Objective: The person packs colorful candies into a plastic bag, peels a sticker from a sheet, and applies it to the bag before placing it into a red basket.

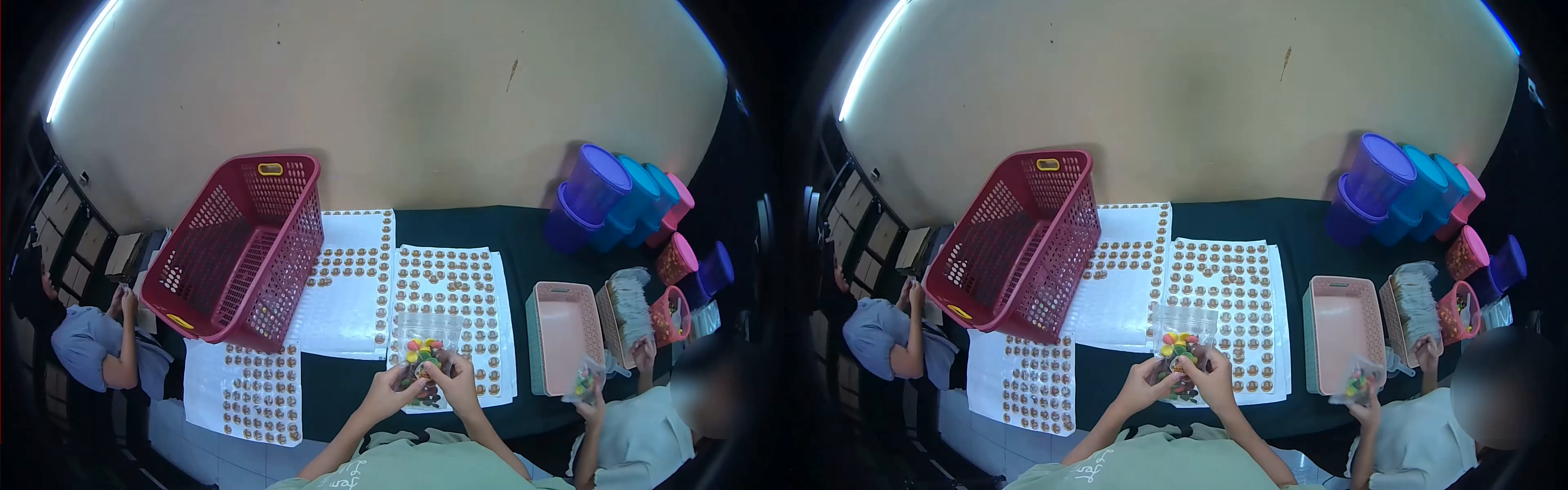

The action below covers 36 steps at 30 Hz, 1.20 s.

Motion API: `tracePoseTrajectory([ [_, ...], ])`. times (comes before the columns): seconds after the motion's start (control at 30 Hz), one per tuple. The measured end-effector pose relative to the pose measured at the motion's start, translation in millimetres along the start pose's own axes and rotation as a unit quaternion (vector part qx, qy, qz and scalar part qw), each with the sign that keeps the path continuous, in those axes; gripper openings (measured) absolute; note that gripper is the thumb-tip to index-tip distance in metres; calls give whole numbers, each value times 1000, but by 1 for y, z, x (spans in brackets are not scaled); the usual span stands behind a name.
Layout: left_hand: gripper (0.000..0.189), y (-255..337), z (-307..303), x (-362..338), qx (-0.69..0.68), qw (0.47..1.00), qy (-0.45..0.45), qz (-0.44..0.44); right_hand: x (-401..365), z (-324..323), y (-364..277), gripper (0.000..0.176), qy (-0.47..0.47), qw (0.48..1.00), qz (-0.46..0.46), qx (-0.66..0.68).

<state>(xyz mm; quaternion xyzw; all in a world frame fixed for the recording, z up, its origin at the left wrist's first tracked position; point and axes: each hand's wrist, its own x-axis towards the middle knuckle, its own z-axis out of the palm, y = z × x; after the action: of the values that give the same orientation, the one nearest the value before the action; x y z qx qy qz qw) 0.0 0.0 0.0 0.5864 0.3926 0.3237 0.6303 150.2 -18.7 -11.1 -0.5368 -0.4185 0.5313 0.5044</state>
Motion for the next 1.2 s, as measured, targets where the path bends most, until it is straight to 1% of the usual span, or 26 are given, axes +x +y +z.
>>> tracePoseTrajectory([
  [0.07, 25, -6, 2, 2, -7, 998, 49, 35, -2, 7, -7, 31, 23, 998, -28, 45],
  [0.1, 25, -5, -6, -2, 2, 998, 49, 27, -4, 15, 2, 31, 24, 998, -23, 57],
  [0.17, 25, -10, -9, 2, -43, 995, 95, 6, 1, 12, 26, 33, 29, 996, -89, -12],
  [0.2, 25, -8, -8, 6, -43, 995, 94, 10, 3, 11, 25, 36, 19, 997, -69, 2],
  [0.23, 25, -5, -4, 7, -49, 993, 105, 12, 2, 7, 20, 36, 19, 997, -70, -2],
  [0.3, 26, 0, 0, 8, -54, 990, 128, 15, 3, 4, 11, 37, -12, 998, -55, 14],
  [0.33, 26, -1, -2, 8, -54, 990, 126, 15, 3, 2, 11, 37, -11, 998, -56, 14],
  [0.4, 24, -2, -7, 7, -65, 990, 125, -22, 2, 2, 13, 37, -73, 994, -50, 64],
  [0.43, 24, -5, -5, 8, -67, 990, 123, -22, 1, 1, 15, 37, -71, 994, -49, 62],
  [0.5, 22, -9, -3, 9, -119, 985, 124, -8, 1, 1, 20, 36, -69, 993, -53, 83],
  [0.53, 22, -7, -2, 9, -119, 985, 125, -7, 1, 1, 20, 36, -70, 993, -54, 83],
  [0.6, 20, 0, 0, 8, -117, 985, 127, -6, -1, 2, 21, 35, -50, 997, -63, 16],
  [0.63, 20, 0, -3, 8, -116, 985, 127, -7, -1, 4, 21, 35, -49, 997, -63, 18],
  [0.7, 25, -4, -8, 8, 24, 990, 136, 23, -2, 11, 22, 35, -17, 993, -110, -26],
  [0.77, 26, -6, -6, 9, 42, 989, 143, 25, -2, 12, 19, 36, -7, 993, -113, -24],
  [0.83, 27, 1, -4, 10, 60, 986, 152, 28, -3, 9, 13, 42, -22, 984, -107, -145],
  [0.87, 27, 9, -3, 9, 12, 991, 136, -14, -2, 8, 16, 42, -21, 983, -107, -145],
  [0.9, 28, 14, -2, 9, -37, 991, 119, -55, -1, 7, 21, 42, -11, 990, -93, -105],
  [0.93, 28, 7, -4, 11, -36, 991, 119, -53, 1, 7, 23, 42, 0, 995, -80, -66],
  [0.97, 29, -6, -6, 14, -56, 994, 88, -14, 2, 6, 22, 42, 0, 994, -83, -66],
  [1.0, 31, -10, -9, 16, -75, 995, 57, 24, 3, 6, 20, 43, 5, 997, -66, -27],
  [1.03, 31, -12, -13, 17, -73, 995, 57, 26, 2, 6, 17, 44, 10, 999, -49, 12],
  [1.1, 32, -12, -23, 15, -28, 1000, -6, -2, 2, 5, 8, 45, -2, 998, -55, 19],
  [1.17, 30, -10, -27, 14, -27, 1000, -9, -4, 4, 1, 6, 46, -47, 994, -30, 93],
  [1.2, 29, -5, -27, 14, -28, 1000, -11, -6, 4, -1, 8, 46, -47, 994, -30, 94],
])
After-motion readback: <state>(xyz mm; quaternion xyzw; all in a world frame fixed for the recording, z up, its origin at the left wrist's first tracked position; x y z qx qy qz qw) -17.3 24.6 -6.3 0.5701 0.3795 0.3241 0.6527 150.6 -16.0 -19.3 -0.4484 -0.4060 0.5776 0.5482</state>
